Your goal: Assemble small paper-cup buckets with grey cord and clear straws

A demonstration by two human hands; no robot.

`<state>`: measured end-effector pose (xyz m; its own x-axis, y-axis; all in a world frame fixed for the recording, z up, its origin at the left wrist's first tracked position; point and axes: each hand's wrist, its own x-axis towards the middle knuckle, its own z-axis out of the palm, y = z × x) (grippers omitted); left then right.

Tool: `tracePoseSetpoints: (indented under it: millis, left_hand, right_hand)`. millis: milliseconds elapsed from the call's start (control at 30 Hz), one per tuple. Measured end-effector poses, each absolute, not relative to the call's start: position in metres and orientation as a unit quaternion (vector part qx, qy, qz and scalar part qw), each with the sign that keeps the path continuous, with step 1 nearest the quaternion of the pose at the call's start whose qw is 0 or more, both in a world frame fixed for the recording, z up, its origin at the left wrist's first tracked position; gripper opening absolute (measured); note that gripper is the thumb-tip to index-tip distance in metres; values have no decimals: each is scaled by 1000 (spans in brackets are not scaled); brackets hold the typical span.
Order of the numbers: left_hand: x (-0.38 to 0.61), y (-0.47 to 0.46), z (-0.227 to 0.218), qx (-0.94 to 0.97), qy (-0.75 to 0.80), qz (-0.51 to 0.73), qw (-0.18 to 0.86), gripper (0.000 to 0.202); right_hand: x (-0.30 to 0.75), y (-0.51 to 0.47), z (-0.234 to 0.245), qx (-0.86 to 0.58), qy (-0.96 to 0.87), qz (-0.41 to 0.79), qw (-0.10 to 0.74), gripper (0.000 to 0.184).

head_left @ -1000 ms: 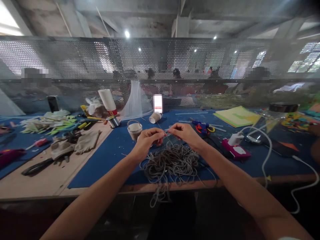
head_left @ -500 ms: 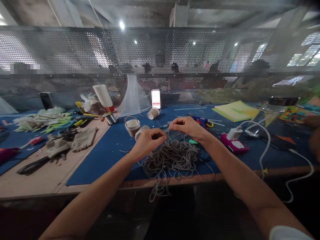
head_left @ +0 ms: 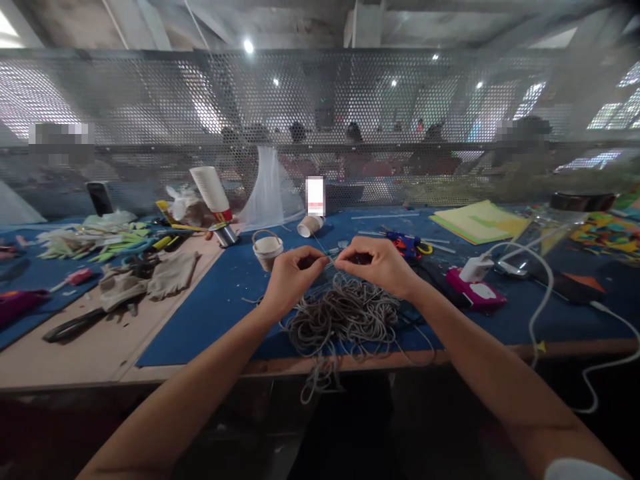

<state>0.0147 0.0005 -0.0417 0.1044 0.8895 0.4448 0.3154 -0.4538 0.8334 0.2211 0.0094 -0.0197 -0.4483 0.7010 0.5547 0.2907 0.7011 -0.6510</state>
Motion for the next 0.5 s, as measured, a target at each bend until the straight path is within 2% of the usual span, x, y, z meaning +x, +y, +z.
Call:
tracePoseSetpoints:
  millis: [500]
  left_hand:
    - [11, 3, -36, 628, 378, 528, 429, 18]
  right_hand:
    - [225, 20, -28, -314, -798, 277, 433, 20]
